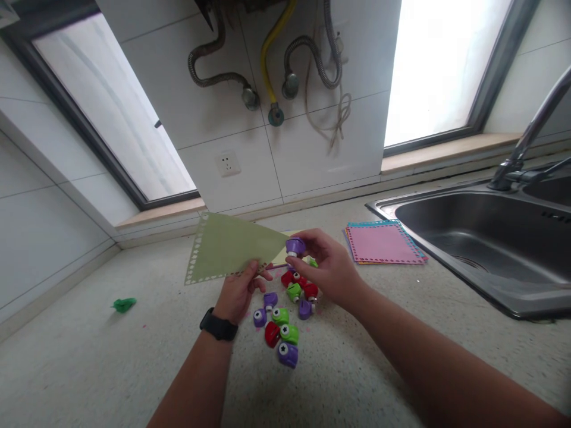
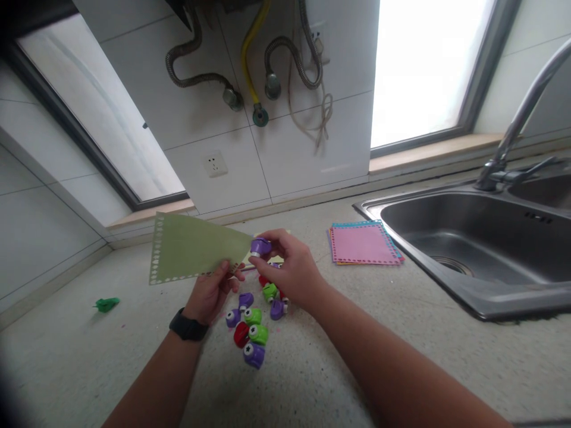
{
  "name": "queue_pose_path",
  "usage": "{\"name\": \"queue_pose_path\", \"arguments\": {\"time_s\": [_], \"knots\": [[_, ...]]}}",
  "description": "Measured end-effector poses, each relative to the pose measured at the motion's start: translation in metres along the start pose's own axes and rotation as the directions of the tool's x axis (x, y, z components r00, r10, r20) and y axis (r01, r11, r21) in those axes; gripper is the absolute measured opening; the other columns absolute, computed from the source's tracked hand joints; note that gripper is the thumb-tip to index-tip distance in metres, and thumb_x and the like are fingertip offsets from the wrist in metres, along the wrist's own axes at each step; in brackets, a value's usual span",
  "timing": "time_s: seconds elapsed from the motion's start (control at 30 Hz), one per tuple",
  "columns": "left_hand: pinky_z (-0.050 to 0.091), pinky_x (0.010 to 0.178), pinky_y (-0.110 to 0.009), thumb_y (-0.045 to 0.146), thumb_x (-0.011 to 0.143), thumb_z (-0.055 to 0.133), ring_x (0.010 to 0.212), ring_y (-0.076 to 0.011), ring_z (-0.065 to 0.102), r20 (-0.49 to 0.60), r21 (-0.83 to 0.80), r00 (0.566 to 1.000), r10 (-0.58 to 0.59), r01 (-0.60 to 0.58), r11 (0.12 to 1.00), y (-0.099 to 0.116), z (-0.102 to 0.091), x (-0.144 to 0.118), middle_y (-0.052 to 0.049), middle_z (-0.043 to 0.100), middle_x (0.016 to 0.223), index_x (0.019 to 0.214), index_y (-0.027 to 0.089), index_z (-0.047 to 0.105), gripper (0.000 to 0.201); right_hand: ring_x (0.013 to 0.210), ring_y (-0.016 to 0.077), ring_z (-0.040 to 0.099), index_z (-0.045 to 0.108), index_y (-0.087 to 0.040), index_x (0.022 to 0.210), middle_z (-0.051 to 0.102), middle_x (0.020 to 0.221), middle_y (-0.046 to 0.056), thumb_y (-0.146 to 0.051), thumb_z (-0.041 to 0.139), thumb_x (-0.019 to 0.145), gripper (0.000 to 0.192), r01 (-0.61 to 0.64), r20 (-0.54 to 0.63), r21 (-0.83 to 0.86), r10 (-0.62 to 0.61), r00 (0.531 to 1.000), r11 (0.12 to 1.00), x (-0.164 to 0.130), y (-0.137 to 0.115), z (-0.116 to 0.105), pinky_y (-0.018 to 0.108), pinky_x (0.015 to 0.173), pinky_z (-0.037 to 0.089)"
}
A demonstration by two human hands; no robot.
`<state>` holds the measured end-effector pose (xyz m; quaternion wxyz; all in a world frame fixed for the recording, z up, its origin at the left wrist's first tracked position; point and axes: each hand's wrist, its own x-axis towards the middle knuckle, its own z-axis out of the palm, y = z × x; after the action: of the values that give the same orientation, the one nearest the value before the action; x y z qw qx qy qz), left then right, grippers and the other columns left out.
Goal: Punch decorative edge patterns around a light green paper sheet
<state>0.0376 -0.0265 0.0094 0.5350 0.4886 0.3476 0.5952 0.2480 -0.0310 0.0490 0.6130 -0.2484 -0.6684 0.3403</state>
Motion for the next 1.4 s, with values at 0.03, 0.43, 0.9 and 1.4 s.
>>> {"name": "queue_pose_path", "arguments": {"time_s": [0.03,0.43,0.9,1.4], "knots": [[0.048,0.048,-0.021,0.036,0.085,0.070,0.068,-0.0140,0.066,0.000,0.011,1.000,0.001,-0.001,1.000,0.000,0.000,0.000,-0.011,0.072,0.092,0.099,0.012,0.069,0.028,0.082,0.0175,0.063,0.061,-0.019,0.110,0.066,0.096,0.006,-0.027,0.075,0.080,0.035,-0.022,0.004,-0.023,0.023,1.000,0.999,0.001,0.001,0.000,0.036,0.076,0.054],[0.040,0.041,-0.022,0.040,0.087,0.065,0.059,-0.0169,0.066,0.005,0.111,1.000,-0.009,0.009,0.994,0.001,0.001,0.001,-0.011,0.074,0.080,0.099,0.012,0.063,0.030,0.054,0.0137,0.061,0.047,-0.022,0.097,0.064,0.072,-0.001,-0.049,0.056,0.092,0.029,-0.457,0.226,0.236,0.409,0.884,0.858,0.002,0.017,0.005,0.026,0.047,0.045],[0.042,0.045,-0.023,0.046,0.088,0.061,0.048,-0.0140,0.058,0.082,0.318,0.996,-0.042,0.014,0.948,0.007,0.003,-0.005,-0.006,0.067,0.059,0.080,0.013,0.071,0.035,0.053,0.0106,0.053,0.057,-0.019,0.081,0.059,0.065,-0.001,-0.052,0.065,0.086,0.035,-0.577,0.260,0.278,0.518,0.815,0.768,-0.002,0.030,0.013,0.023,0.047,0.038],[0.054,0.079,-0.030,0.019,0.072,0.080,0.093,-0.0226,0.069,0.008,0.051,1.000,0.028,-0.028,0.998,0.006,0.009,-0.004,-0.007,0.075,0.095,0.090,0.020,0.073,0.019,0.042,0.0088,0.034,0.045,-0.022,0.074,0.046,0.055,-0.006,-0.056,0.056,0.090,0.039,-0.594,0.292,0.249,0.525,0.799,0.765,-0.010,0.033,0.021,0.023,0.040,0.022]]}}
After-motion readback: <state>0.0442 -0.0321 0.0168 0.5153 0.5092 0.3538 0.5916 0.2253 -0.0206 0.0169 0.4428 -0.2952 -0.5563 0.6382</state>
